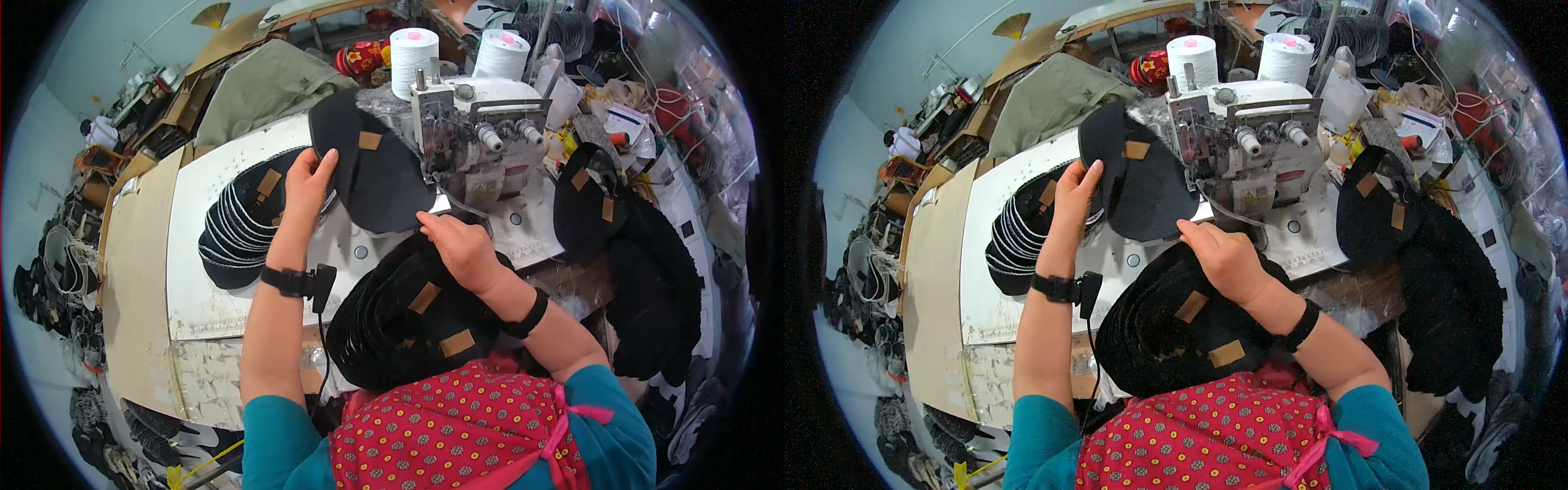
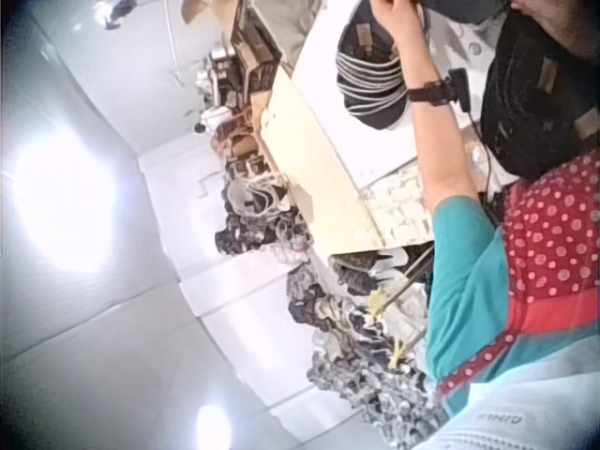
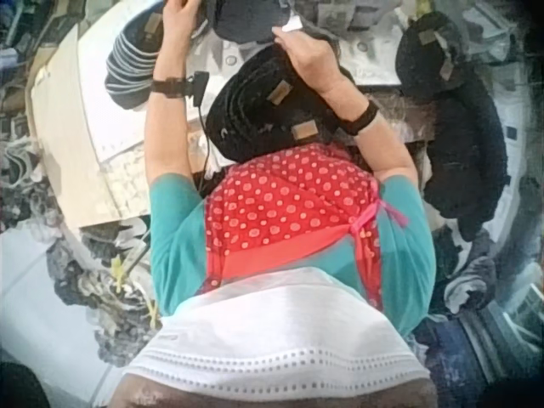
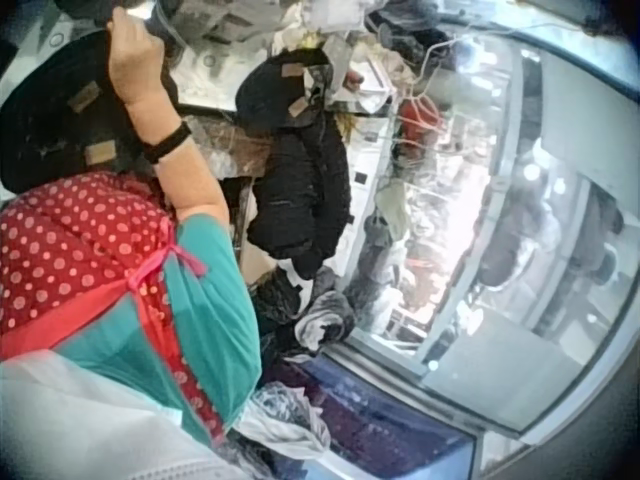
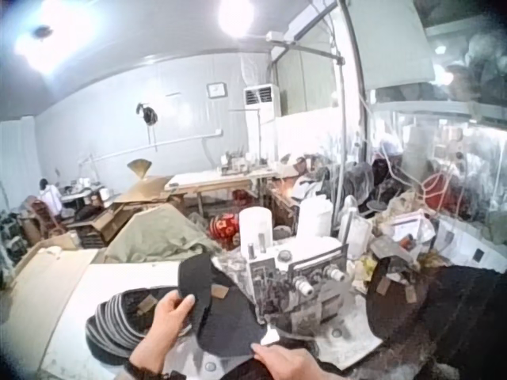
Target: Stitching decorative patches and edges onto black shoe upper components using an overlock sewing machine.
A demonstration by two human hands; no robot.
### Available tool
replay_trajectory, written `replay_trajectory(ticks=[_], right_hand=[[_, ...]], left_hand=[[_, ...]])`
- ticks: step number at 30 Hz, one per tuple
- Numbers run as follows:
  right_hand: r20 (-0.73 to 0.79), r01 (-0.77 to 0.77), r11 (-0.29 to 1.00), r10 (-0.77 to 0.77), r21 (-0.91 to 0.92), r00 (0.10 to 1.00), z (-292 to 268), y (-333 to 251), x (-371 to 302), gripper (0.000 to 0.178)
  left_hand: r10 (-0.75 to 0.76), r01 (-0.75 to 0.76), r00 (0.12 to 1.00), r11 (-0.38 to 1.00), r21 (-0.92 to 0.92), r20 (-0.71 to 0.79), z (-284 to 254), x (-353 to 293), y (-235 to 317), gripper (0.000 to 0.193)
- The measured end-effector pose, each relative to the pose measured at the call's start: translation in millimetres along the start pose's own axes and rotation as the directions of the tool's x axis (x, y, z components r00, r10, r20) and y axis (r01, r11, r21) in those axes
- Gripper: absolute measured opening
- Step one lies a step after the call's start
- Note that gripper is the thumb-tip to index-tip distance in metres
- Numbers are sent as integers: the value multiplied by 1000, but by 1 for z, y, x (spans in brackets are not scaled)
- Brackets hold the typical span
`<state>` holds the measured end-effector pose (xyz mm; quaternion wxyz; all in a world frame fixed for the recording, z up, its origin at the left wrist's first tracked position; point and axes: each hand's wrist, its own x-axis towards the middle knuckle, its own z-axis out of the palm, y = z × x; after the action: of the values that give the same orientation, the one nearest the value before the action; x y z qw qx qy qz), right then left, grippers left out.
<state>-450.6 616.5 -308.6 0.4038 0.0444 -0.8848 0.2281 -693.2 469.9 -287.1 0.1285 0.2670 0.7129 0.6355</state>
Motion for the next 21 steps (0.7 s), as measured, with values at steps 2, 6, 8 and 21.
replay_trajectory(ticks=[2,6,8,21], right_hand=[[-5,0,997,-1,-71,1000,-4,-1,1,29],[-7,-113,978,113,-174,994,-16,0,3,33],[-31,-174,970,171,-171,985,-17,5,4,34],[169,-370,852,330,371,929,-53,-9,23,23]], left_hand=[[-4,3,1000,998,-66,-11,1,-15,13,21],[-482,484,858,874,32,176,-13,-64,61,30],[-554,543,791,831,119,258,-4,-93,81,37],[301,-403,745,914,43,596,44,-90,86,46]])
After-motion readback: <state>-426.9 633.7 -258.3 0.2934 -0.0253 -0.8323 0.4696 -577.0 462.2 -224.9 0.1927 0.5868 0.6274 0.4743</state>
